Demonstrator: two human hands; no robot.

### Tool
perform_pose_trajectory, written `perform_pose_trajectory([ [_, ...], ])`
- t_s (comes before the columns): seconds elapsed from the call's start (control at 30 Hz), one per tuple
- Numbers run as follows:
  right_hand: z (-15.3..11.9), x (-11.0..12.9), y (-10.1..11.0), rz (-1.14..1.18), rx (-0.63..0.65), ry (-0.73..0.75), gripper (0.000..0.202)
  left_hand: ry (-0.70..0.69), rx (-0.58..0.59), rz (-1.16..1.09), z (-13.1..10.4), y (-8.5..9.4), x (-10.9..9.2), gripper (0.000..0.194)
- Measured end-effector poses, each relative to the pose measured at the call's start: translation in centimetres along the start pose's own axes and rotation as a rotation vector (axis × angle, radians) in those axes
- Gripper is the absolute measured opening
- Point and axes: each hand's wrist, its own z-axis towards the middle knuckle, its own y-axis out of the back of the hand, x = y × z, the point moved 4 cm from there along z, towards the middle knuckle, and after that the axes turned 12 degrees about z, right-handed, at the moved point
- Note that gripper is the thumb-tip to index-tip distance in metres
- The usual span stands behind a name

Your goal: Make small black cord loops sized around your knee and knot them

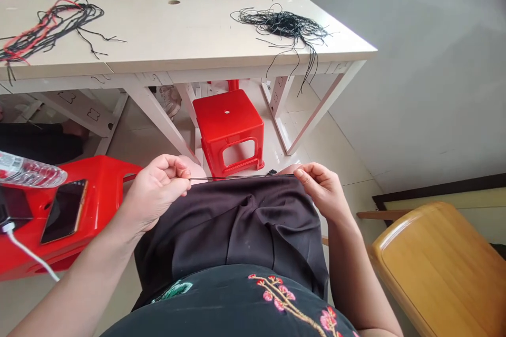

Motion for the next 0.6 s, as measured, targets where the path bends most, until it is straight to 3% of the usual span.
perform_pose_trajectory([
  [0.13,0.1,-0.2,1.3,0.016,-0.018,0.012,0.029,0.017,0.027,0.006,0.0,0.1,-0.2,0.026],
  [0.37,0.3,0.1,1.3,-0.103,-0.022,0.124,0.03,0.04,0.047,0.117,0.3,0.6,0.2,0.026],
  [0.53,1.0,0.6,2.7,-0.268,-0.185,0.251,0.023,-0.032,0.161,0.151,-0.9,-1.0,-1.0,0.019],
  [0.6,0.9,1.4,2.3,-0.391,-0.27,0.363,0.016,-0.075,0.187,0.147,-1.5,-1.8,-1.7,0.018],
])
